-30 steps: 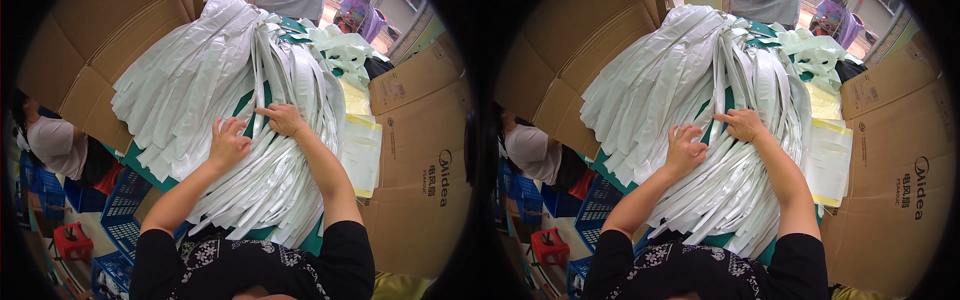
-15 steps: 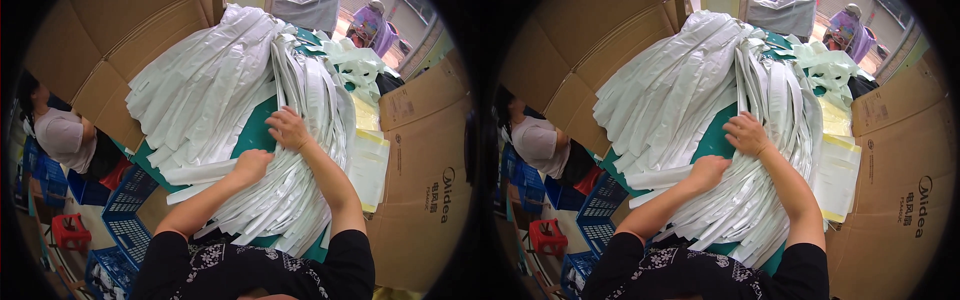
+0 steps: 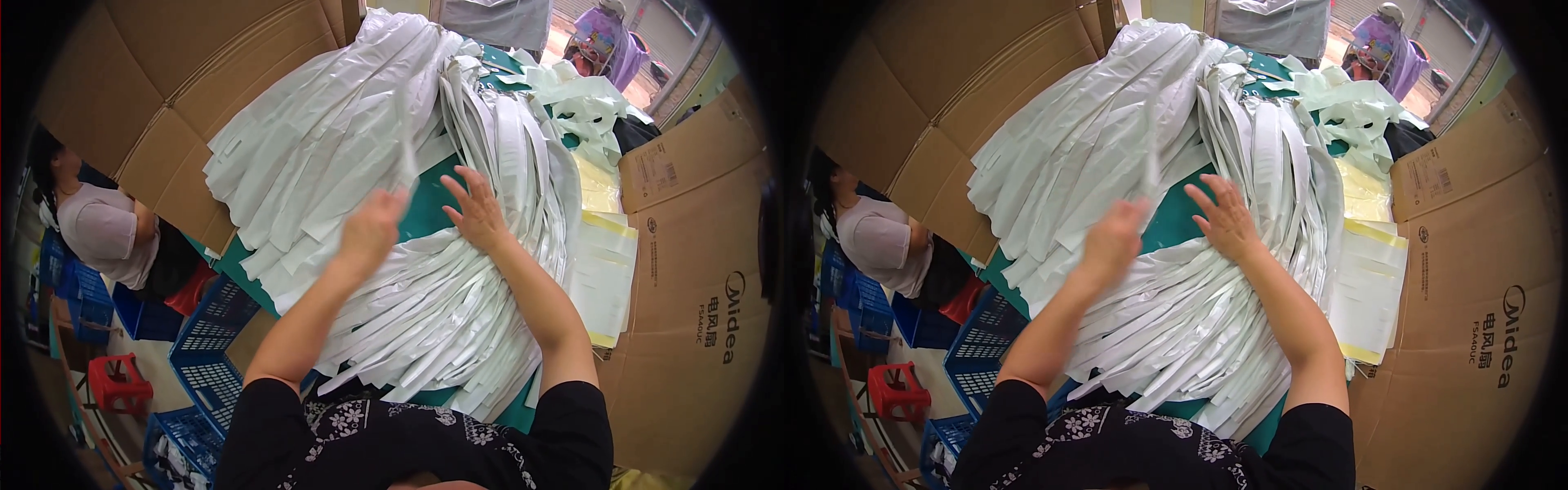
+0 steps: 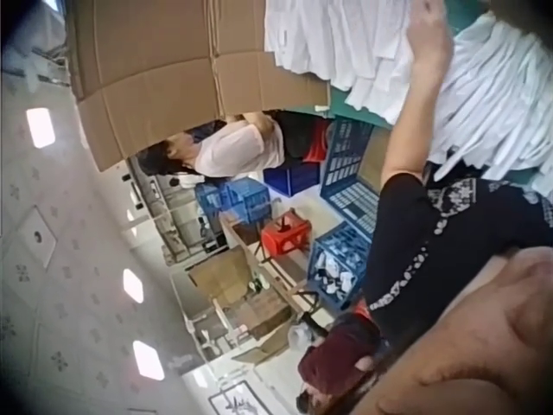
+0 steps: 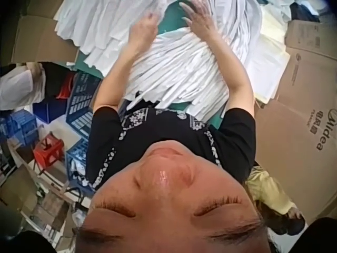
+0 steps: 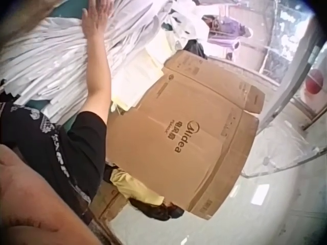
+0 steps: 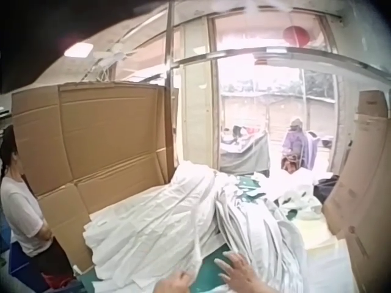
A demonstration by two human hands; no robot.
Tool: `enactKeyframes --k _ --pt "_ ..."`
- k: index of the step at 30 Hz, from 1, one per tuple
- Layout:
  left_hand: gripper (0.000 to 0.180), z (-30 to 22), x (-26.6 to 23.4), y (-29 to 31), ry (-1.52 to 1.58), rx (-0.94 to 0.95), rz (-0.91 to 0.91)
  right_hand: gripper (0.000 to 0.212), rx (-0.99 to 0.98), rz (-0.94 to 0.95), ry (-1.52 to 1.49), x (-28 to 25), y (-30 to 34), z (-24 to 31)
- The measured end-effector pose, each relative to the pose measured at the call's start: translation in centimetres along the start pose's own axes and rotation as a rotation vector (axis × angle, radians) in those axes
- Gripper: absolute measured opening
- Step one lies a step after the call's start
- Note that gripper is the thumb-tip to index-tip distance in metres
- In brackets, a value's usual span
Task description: Organizing and sorting bundles of white fabric strips into a specific arrangement on a workbench.
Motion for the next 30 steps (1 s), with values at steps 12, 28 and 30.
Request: enactKeyframes --k 12,28,30 --pt "0.02 5.6 -1.7 -0.9 -0.178 -0.167 -0.188 0.054 -0.215 0.597 -0.143 1.7 -0.4 1.4" --pt "0.037 5.5 -4.3 -6.8 -0.38 -0.029 -0.207 0.026 -0.25 0.639 0.181 2.7 -0.5 1.0" --pt "0.035 5.8 -2.1 -6.3 -0.21 -0.103 -0.08 0.034 -0.104 0.556 0.092 1.8 -0.5 0.9"
Point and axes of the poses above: each hand's wrist, its own y-axis away from the middle knuckle, its own x-axis out of the palm, z = x × y, the point moved 7 cm from there along -y, towards the middle knuckle, and after that the axes turned 12 degrees about y, right-handed, at the moved point
